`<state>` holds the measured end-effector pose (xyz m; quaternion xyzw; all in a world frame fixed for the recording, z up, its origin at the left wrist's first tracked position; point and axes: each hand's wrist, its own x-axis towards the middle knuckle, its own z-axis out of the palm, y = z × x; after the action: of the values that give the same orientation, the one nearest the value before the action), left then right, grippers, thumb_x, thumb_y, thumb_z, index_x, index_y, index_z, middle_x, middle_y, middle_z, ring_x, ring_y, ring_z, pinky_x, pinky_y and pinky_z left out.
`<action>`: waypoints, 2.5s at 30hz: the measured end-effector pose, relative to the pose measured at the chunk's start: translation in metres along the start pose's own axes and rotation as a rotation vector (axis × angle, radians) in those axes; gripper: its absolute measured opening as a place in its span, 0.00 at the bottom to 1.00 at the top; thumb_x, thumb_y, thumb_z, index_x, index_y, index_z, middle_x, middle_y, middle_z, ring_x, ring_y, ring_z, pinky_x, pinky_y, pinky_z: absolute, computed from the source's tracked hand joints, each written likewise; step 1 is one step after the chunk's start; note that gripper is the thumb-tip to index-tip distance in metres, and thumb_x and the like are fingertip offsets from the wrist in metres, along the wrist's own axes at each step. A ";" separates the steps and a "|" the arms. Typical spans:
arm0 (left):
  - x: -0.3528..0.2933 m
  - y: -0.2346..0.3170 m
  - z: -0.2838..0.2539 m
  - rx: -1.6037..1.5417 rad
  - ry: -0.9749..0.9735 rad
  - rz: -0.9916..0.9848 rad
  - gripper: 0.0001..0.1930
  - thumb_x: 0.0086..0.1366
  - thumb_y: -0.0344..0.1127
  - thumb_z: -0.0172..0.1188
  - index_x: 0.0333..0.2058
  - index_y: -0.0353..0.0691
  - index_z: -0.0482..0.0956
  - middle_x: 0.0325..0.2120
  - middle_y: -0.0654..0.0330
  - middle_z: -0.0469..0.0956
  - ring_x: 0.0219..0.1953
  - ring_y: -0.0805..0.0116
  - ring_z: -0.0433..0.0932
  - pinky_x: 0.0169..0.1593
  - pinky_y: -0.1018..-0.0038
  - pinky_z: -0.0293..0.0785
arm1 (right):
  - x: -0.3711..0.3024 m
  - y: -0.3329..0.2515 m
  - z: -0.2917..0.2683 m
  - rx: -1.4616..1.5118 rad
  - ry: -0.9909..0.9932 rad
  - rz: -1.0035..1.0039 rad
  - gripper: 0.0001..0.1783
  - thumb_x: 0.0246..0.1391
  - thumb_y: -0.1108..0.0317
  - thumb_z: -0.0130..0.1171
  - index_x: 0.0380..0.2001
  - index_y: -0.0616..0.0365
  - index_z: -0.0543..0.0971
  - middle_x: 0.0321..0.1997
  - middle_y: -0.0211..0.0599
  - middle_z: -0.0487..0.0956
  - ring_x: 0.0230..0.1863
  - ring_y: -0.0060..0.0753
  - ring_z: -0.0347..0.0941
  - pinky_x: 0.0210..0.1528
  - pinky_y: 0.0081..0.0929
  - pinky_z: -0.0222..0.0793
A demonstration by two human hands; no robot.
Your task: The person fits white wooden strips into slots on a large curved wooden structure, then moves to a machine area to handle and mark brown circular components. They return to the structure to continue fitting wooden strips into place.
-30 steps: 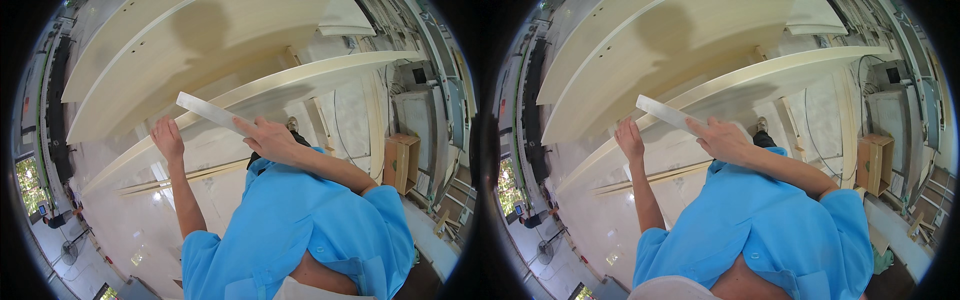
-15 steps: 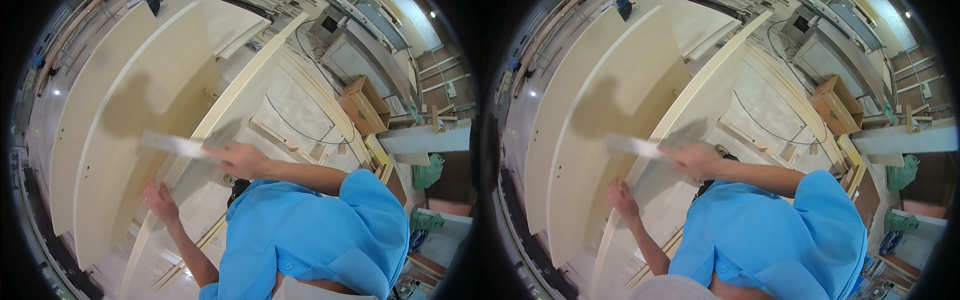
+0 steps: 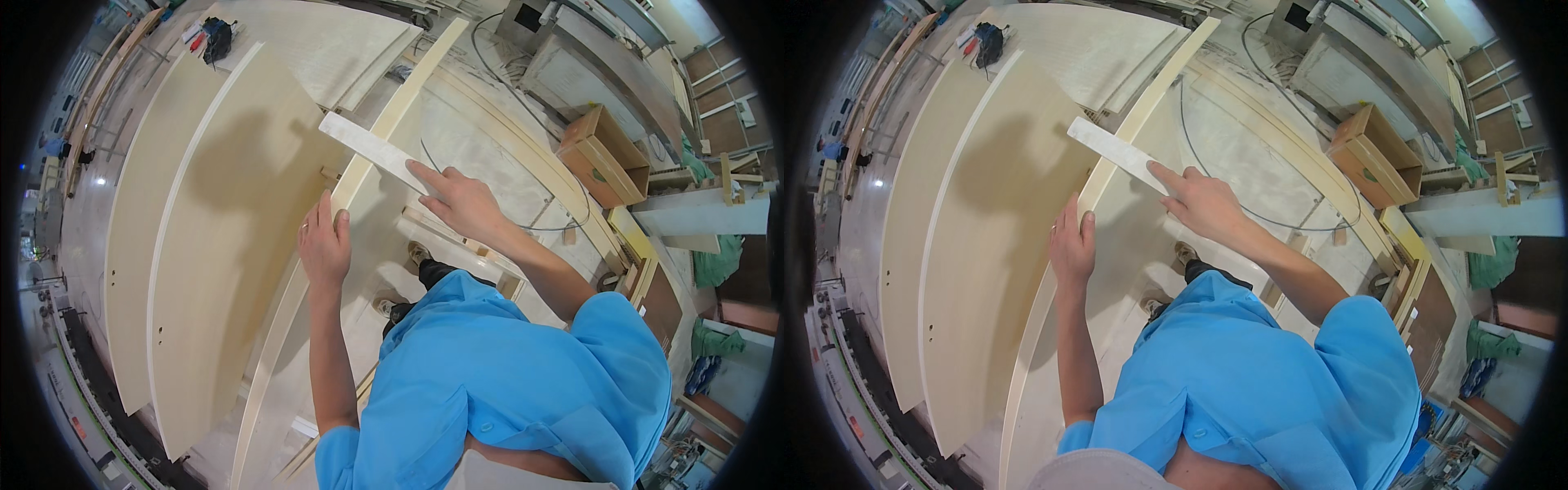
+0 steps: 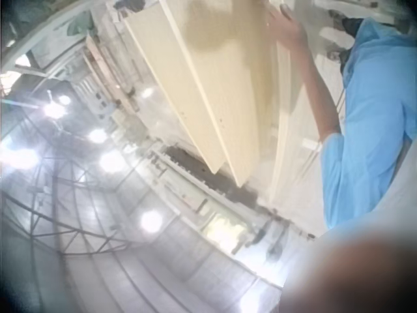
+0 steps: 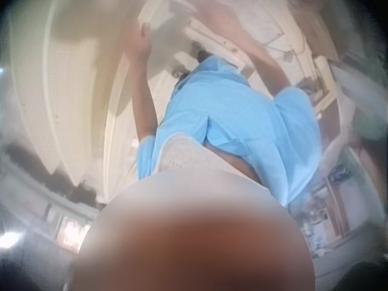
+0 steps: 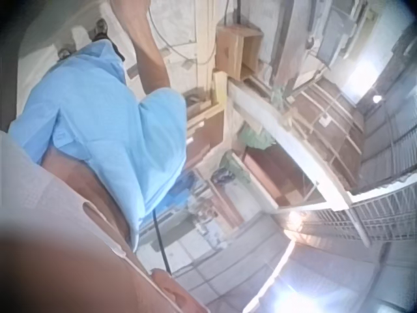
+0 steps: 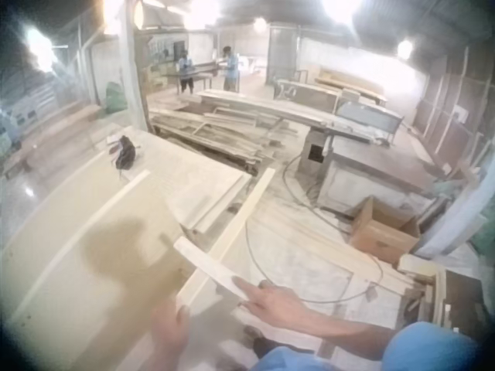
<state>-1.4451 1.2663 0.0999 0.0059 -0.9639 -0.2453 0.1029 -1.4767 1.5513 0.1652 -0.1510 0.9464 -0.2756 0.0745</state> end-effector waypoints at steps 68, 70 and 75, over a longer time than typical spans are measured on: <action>-0.697 0.036 0.054 -0.327 0.513 -1.440 0.21 0.73 0.41 0.62 0.61 0.38 0.77 0.58 0.46 0.78 0.54 0.44 0.82 0.55 0.55 0.80 | -0.178 -0.301 0.267 0.087 -0.606 -0.758 0.46 0.66 0.60 0.62 0.81 0.55 0.54 0.68 0.61 0.77 0.60 0.60 0.81 0.62 0.46 0.75; -0.762 0.026 0.045 -0.302 0.535 -1.511 0.22 0.73 0.41 0.62 0.60 0.38 0.78 0.57 0.46 0.79 0.53 0.46 0.83 0.55 0.56 0.80 | -0.211 -0.339 0.298 0.075 -0.602 -0.758 0.46 0.66 0.60 0.62 0.81 0.56 0.54 0.68 0.61 0.77 0.60 0.60 0.81 0.62 0.46 0.75; -0.902 0.009 -0.013 -0.291 0.725 -1.637 0.21 0.75 0.40 0.62 0.61 0.34 0.79 0.56 0.43 0.81 0.49 0.50 0.86 0.54 0.59 0.81 | -0.280 -0.420 0.378 0.014 -0.635 -0.725 0.47 0.67 0.56 0.61 0.82 0.52 0.52 0.67 0.64 0.77 0.64 0.61 0.78 0.65 0.49 0.72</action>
<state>-0.5589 1.3242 -0.0614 0.7530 -0.5266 -0.3441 0.1933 -1.0245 1.1170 0.0939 -0.5474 0.7615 -0.2303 0.2597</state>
